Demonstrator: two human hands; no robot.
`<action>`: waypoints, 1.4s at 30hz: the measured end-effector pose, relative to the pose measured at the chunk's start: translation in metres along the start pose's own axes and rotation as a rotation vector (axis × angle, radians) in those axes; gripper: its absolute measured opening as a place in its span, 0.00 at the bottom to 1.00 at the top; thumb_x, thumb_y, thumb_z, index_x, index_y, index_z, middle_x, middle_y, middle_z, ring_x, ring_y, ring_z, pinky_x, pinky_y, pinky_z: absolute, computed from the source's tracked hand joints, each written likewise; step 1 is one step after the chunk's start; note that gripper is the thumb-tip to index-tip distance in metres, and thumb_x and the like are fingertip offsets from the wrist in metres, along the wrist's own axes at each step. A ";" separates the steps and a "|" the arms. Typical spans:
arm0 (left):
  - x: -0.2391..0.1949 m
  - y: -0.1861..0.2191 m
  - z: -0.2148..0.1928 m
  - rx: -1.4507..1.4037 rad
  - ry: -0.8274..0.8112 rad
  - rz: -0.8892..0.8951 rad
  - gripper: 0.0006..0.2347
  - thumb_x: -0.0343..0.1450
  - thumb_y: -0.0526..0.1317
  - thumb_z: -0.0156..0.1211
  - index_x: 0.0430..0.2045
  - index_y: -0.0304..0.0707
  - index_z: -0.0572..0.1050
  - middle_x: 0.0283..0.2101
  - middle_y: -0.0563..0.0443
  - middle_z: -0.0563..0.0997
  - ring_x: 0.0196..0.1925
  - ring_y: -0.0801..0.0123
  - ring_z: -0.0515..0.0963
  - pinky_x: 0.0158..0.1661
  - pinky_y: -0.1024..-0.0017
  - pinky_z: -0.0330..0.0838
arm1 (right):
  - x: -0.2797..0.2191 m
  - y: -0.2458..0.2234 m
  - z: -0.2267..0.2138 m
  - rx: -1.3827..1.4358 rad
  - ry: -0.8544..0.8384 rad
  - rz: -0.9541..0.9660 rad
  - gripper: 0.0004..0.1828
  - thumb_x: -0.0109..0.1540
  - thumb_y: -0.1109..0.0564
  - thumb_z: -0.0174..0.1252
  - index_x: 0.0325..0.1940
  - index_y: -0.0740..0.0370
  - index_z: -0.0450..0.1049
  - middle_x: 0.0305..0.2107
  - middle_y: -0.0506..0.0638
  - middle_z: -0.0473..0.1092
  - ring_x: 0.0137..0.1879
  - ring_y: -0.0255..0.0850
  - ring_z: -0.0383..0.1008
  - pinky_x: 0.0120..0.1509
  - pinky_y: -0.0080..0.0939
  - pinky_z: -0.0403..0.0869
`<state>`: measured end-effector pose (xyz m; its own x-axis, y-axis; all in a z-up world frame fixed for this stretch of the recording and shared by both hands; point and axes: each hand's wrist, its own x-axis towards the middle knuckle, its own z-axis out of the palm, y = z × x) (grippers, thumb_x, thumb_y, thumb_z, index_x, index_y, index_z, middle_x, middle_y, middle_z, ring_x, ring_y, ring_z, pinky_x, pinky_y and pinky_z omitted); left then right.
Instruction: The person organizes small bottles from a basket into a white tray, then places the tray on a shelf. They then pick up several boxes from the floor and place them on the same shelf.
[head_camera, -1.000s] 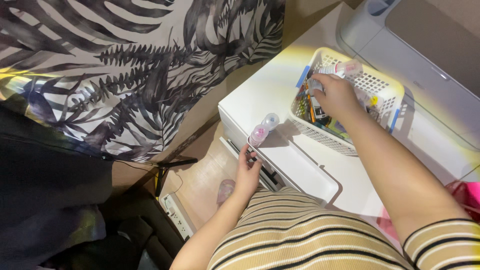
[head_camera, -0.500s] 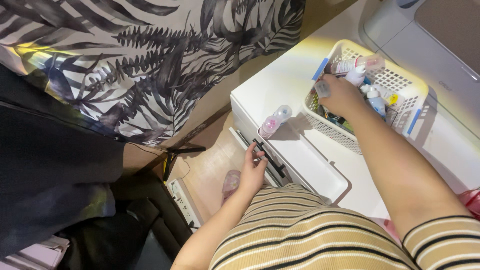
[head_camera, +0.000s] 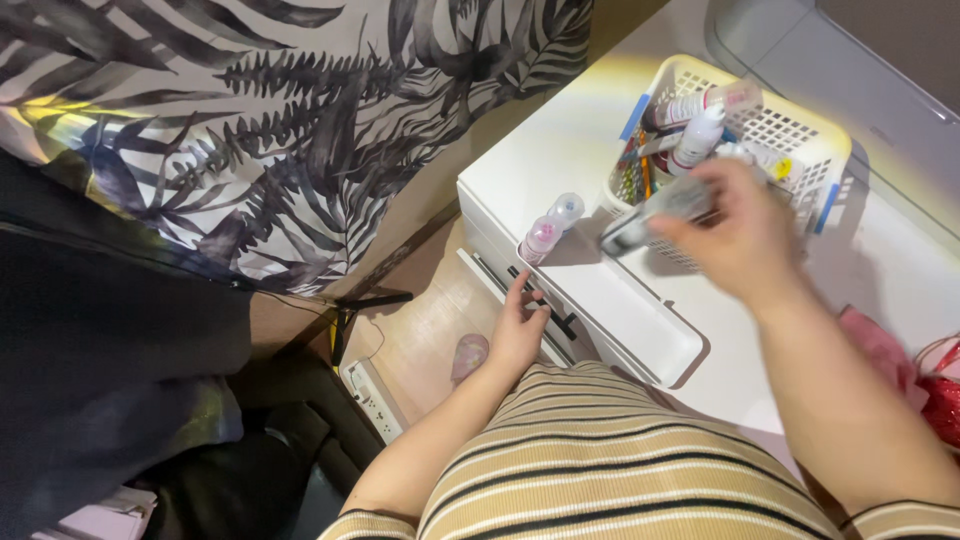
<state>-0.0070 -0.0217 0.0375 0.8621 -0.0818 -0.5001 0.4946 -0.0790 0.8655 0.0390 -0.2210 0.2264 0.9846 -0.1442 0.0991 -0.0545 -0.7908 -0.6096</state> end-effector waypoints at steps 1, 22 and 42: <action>0.003 -0.008 0.000 0.006 -0.006 0.000 0.27 0.64 0.39 0.50 0.60 0.52 0.55 0.42 0.60 0.72 0.29 0.79 0.69 0.33 0.77 0.65 | -0.005 0.005 0.017 0.001 0.005 0.007 0.27 0.48 0.48 0.69 0.47 0.53 0.68 0.36 0.47 0.71 0.38 0.38 0.69 0.38 0.36 0.65; 0.029 -0.050 0.001 -0.186 -0.164 0.119 0.32 0.63 0.32 0.55 0.63 0.48 0.50 0.53 0.39 0.70 0.41 0.71 0.75 0.39 0.80 0.72 | -0.003 0.074 0.118 -0.069 -0.114 -0.211 0.31 0.51 0.33 0.59 0.48 0.52 0.67 0.30 0.49 0.73 0.32 0.44 0.76 0.33 0.42 0.74; 0.005 -0.028 -0.011 -0.149 0.045 0.058 0.28 0.64 0.36 0.52 0.61 0.51 0.54 0.46 0.54 0.74 0.26 0.81 0.67 0.33 0.81 0.64 | 0.172 0.151 0.036 -0.324 0.116 0.072 0.27 0.57 0.47 0.51 0.58 0.58 0.65 0.39 0.60 0.72 0.46 0.58 0.69 0.48 0.47 0.65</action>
<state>-0.0152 -0.0092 0.0104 0.8921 -0.0375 -0.4503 0.4518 0.0728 0.8891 0.2062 -0.3434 0.1232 0.9518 -0.2584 0.1655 -0.1913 -0.9213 -0.3385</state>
